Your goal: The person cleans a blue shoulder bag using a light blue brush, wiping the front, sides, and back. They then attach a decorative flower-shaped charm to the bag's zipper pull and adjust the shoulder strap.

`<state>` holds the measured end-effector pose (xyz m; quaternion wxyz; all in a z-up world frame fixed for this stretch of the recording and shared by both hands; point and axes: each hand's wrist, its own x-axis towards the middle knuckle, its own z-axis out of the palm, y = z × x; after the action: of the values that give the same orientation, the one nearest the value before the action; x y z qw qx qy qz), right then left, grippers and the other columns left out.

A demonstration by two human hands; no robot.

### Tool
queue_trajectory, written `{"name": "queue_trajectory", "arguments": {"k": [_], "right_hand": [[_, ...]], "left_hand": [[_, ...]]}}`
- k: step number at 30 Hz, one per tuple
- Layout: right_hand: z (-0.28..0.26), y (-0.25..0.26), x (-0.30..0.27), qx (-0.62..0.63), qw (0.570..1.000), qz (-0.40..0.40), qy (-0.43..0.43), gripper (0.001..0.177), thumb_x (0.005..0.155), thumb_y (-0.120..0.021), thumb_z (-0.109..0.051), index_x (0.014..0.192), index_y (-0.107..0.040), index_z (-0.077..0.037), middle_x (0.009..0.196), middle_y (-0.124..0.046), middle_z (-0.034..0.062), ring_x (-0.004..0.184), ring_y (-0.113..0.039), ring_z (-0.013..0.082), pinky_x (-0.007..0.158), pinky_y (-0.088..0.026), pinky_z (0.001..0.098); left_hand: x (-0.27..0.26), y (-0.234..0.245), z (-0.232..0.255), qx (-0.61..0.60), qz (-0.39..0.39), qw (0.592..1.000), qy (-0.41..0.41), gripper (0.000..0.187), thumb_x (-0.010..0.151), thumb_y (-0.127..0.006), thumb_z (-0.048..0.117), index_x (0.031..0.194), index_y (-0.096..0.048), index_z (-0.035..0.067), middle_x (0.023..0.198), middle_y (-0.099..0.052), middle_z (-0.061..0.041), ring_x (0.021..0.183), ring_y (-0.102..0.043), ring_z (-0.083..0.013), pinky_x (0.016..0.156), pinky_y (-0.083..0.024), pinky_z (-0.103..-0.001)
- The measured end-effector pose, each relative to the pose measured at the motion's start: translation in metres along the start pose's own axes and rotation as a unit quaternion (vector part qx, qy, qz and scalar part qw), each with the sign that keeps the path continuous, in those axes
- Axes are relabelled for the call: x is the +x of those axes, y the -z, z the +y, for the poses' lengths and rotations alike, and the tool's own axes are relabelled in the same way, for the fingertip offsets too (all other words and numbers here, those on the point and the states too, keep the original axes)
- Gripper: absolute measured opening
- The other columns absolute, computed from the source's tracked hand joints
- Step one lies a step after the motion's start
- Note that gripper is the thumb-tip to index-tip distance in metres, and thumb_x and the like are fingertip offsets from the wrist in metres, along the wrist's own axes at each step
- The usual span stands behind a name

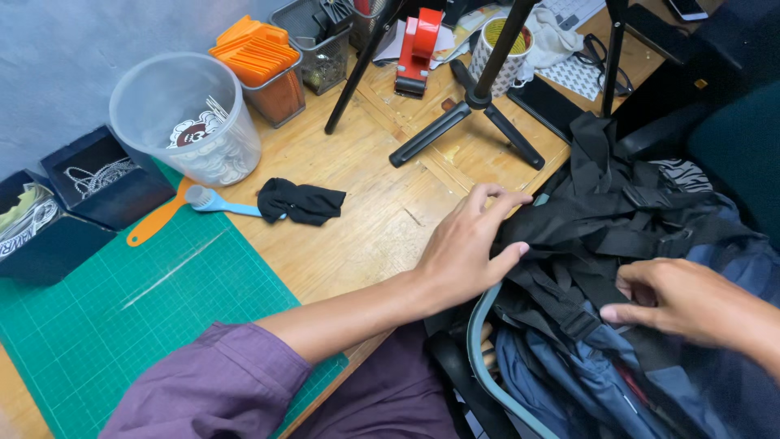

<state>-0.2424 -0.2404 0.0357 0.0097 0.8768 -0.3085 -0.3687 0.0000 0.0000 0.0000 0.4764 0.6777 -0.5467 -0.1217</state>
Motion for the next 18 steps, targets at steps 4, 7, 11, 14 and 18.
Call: {"name": "queue_trajectory", "arguments": {"k": [4, 7, 11, 14, 18], "right_hand": [[0.000, -0.001, 0.006, 0.103, 0.979, 0.165, 0.063, 0.047, 0.100, -0.076, -0.061, 0.073, -0.064, -0.024, 0.065, -0.072, -0.0051, 0.065, -0.069, 0.0148, 0.075, -0.050, 0.0325], [-0.027, 0.032, -0.010, 0.453, 0.856, 0.156, 0.195, 0.041, 0.114, -0.076, -0.027, 0.079, -0.078, -0.005, 0.076, -0.057, -0.0009, 0.074, -0.049, 0.0094, 0.066, -0.041, 0.0325], [-0.099, 0.083, -0.030, 0.609, 0.722, 0.213, 0.252, 0.029, 0.121, -0.067, -0.024, 0.099, -0.071, -0.006, 0.084, -0.069, 0.0007, 0.075, -0.059, 0.0068, 0.068, -0.047, 0.0252], [-0.161, 0.124, -0.047, 0.711, 0.614, 0.213, 0.267, 0.025, 0.123, -0.067, -0.026, 0.104, -0.065, -0.011, 0.087, -0.071, 0.0001, 0.073, -0.064, 0.0050, 0.067, -0.054, 0.0210], [-0.244, 0.171, -0.072, 0.767, 0.537, 0.182, 0.301, 0.023, 0.121, -0.066, -0.026, 0.110, -0.070, -0.006, 0.096, -0.079, 0.0074, 0.079, -0.076, 0.0115, 0.073, -0.066, 0.0251]], "left_hand": [[-0.015, 0.006, 0.027, -0.026, 0.012, 0.997, -0.070, 0.022, 0.103, -0.076, 0.024, 0.121, -0.069, 0.014, 0.117, -0.063, -0.009, 0.110, -0.066, -0.0299, 0.090, -0.054, -0.044], [-0.027, 0.019, 0.061, -0.127, -0.113, 0.985, 0.013, 0.042, 0.097, -0.068, 0.056, 0.094, -0.083, 0.017, 0.089, -0.083, 0.002, 0.083, -0.081, -0.0174, 0.078, -0.060, -0.034], [-0.039, 0.050, 0.111, -0.183, -0.258, 0.932, 0.177, 0.130, 0.052, -0.041, 0.090, 0.154, -0.065, 0.012, 0.148, -0.074, -0.009, 0.117, -0.077, -0.0262, 0.105, -0.059, -0.036], [-0.052, 0.057, 0.120, -0.282, -0.172, 0.917, 0.225, 0.113, 0.061, -0.054, 0.076, 0.152, -0.060, 0.009, 0.143, -0.072, -0.011, 0.119, -0.075, -0.0249, 0.101, -0.061, -0.036], [-0.070, 0.040, 0.080, -0.329, 0.076, 0.920, 0.198, 0.022, 0.109, -0.070, 0.032, 0.117, -0.072, 0.012, 0.104, -0.078, -0.002, 0.098, -0.070, -0.0128, 0.086, -0.058, -0.034]]}}
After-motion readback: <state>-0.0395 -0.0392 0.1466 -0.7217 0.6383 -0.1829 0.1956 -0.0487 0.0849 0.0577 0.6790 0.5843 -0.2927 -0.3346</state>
